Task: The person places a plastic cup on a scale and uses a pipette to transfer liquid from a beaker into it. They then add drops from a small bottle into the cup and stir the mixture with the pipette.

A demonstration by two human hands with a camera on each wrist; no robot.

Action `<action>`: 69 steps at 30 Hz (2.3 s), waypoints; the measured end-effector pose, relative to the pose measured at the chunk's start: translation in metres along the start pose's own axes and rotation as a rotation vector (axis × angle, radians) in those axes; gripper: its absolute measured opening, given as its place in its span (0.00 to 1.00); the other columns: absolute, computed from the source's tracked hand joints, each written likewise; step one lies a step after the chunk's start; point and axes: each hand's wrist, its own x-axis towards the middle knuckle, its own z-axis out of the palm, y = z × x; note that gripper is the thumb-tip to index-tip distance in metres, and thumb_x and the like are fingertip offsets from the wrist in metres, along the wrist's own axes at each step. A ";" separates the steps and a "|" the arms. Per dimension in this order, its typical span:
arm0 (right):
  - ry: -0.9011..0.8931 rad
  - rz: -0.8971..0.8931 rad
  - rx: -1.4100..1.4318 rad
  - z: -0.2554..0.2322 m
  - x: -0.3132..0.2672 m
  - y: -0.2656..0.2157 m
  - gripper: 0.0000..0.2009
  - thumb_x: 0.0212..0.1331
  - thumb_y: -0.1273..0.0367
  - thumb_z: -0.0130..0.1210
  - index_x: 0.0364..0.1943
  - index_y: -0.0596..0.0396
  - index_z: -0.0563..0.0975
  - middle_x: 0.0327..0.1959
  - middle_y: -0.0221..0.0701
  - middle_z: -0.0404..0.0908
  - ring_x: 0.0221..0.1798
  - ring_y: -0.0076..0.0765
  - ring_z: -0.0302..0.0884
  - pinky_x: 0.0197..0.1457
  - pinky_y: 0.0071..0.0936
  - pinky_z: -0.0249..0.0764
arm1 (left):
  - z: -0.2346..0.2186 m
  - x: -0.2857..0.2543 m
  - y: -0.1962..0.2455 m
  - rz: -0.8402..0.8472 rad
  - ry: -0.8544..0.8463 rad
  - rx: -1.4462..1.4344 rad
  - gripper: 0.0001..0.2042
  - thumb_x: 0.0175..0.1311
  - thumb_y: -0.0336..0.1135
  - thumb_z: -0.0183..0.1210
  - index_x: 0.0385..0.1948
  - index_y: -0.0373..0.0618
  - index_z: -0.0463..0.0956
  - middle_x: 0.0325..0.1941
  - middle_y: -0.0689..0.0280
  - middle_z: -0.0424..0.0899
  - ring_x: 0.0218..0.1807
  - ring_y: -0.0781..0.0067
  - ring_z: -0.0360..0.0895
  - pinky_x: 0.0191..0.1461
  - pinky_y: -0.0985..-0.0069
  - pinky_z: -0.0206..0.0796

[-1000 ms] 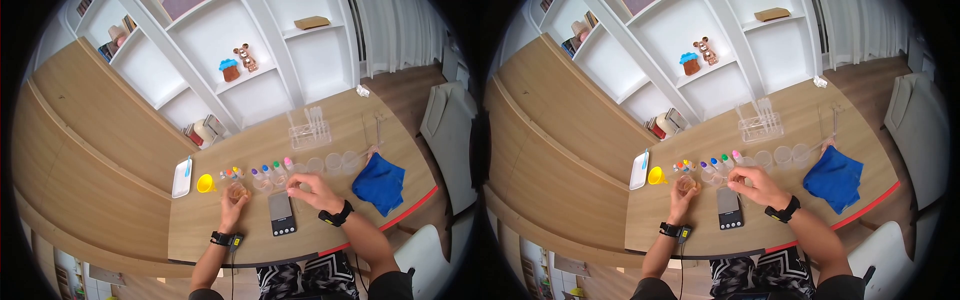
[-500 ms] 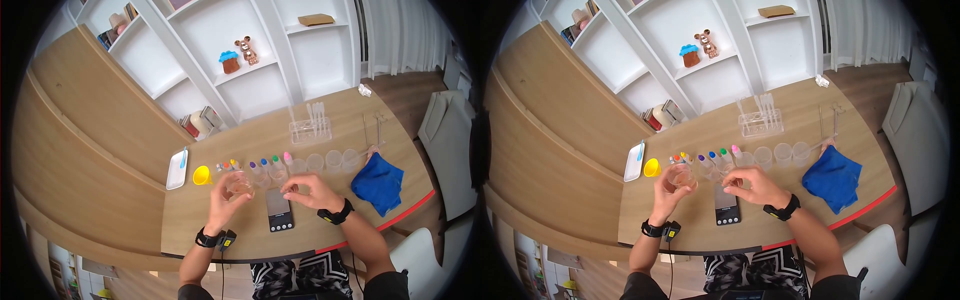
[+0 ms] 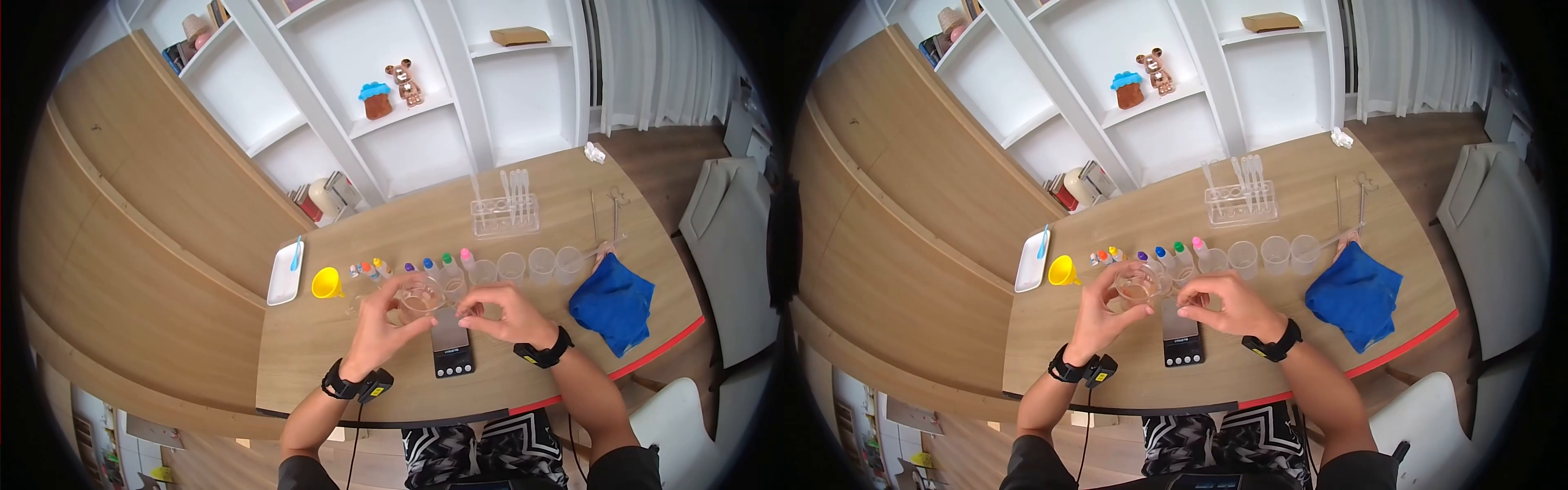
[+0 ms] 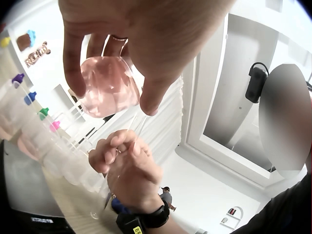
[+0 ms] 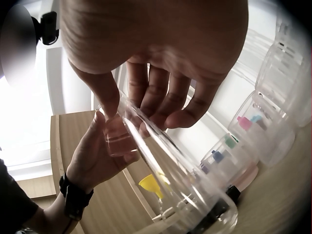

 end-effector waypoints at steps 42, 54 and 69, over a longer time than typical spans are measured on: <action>-0.010 -0.013 -0.091 0.000 0.000 -0.001 0.07 0.58 0.72 0.70 0.34 0.59 0.83 0.27 0.33 0.84 0.30 0.32 0.80 0.36 0.30 0.75 | -0.011 0.011 0.025 0.233 -0.047 0.398 0.38 0.49 0.32 0.79 0.67 0.47 0.76 0.50 0.57 0.83 0.53 0.51 0.79 0.57 0.60 0.74; -0.016 -0.003 -0.094 0.000 0.001 -0.002 0.07 0.58 0.71 0.70 0.35 0.60 0.83 0.29 0.34 0.85 0.31 0.34 0.81 0.37 0.30 0.75 | -0.011 0.011 0.025 0.237 -0.055 0.424 0.38 0.48 0.32 0.79 0.68 0.47 0.76 0.50 0.57 0.83 0.54 0.51 0.79 0.59 0.59 0.74; -0.031 -0.008 -0.105 -0.001 0.001 -0.002 0.08 0.59 0.72 0.70 0.36 0.60 0.83 0.30 0.35 0.86 0.31 0.34 0.83 0.37 0.30 0.77 | -0.012 0.010 0.032 0.218 -0.061 0.450 0.38 0.49 0.33 0.79 0.68 0.47 0.76 0.50 0.58 0.83 0.55 0.52 0.78 0.59 0.59 0.73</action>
